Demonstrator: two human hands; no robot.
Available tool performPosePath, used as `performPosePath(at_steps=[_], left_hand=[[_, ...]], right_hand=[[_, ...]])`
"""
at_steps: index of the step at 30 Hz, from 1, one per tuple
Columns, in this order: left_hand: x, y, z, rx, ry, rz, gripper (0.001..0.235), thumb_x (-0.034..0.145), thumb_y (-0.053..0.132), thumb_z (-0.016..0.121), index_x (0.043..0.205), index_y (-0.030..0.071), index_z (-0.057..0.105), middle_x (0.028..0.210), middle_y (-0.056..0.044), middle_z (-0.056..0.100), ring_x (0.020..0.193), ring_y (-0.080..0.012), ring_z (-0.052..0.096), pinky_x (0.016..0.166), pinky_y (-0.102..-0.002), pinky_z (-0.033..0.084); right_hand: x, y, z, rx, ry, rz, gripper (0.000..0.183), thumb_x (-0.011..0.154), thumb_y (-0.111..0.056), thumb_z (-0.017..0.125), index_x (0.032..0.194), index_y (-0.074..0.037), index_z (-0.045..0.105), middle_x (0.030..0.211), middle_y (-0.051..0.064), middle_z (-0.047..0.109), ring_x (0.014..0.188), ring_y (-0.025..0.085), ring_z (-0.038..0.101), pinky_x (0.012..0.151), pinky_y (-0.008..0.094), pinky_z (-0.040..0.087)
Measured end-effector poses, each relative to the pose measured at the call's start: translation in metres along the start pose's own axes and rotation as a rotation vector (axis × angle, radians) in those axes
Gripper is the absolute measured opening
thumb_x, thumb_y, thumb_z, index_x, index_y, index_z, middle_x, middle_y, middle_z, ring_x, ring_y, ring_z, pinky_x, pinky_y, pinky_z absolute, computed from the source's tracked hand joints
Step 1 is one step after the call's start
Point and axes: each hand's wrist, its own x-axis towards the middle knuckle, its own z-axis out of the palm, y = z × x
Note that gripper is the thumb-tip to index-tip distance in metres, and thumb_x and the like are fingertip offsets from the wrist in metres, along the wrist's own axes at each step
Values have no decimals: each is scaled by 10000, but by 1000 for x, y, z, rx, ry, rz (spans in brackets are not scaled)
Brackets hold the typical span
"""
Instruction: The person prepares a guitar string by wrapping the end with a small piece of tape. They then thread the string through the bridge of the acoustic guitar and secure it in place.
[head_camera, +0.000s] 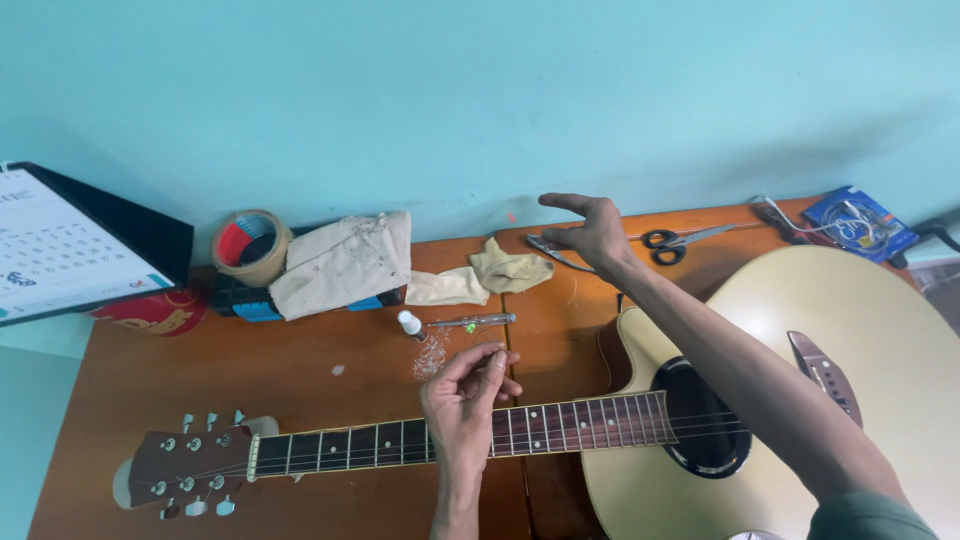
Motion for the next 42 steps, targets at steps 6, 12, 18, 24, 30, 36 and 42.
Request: performPosePath(at_steps=[6,12,18,24,30,36,42], left_hand=[[-8,1,17,71,-13,-22,198,891,104,741,1033,-24,789,867,-170,837,545,-181,746,508,-250,589],[-12,-13,28,96,-36,30,192,892,60,749,1067,-13,780,875,-158,830,559,-178,741,507,-263,616],[-17,-9,61,205,-50,51,171,915,57,722,1067,-4,769,865,-142,819,551,-167,723,528,-254,587],[-29,3,105,178,-138,12,282,886,61,761,1149,-40,760,895,-152,801,558,-187,677,557,-274,564],[-33,4,117,165,-314,-145,223,884,-1,741,1103,-20,770,821,-139,742,573,-183,603,537,-289,532],[-35,2,138,269,-312,-51,218,907,-20,724,1122,-37,748,854,-181,770,584,-223,672,520,-301,534],[-27,-8,140,291,-223,27,179,952,81,703,1110,11,747,942,-151,796,737,-235,769,538,-307,626]], right_hand=[[18,37,-6,270,8,-81,455,817,-17,795,1255,27,682,1233,174,729,891,252,787,783,282,679],[43,78,-14,-500,-190,-489,520,923,-339,729,1414,-225,601,1632,127,372,1352,382,534,1093,508,434],[-17,81,-38,-504,-80,-795,368,975,-359,669,1258,-125,698,1326,224,659,1329,339,588,973,492,524],[-136,38,-88,-81,-258,-791,356,995,-302,636,1267,-75,670,1228,145,737,1134,295,724,946,408,593],[-179,48,-123,-20,-183,-749,349,952,-221,698,1251,-44,676,1123,127,772,991,241,766,852,337,626],[-166,70,-124,-84,-41,-859,215,948,-181,697,1027,11,749,926,147,785,784,259,796,686,297,662],[-163,62,-125,78,-205,-513,152,919,-189,757,1011,-70,739,799,30,768,687,108,734,617,212,569]])
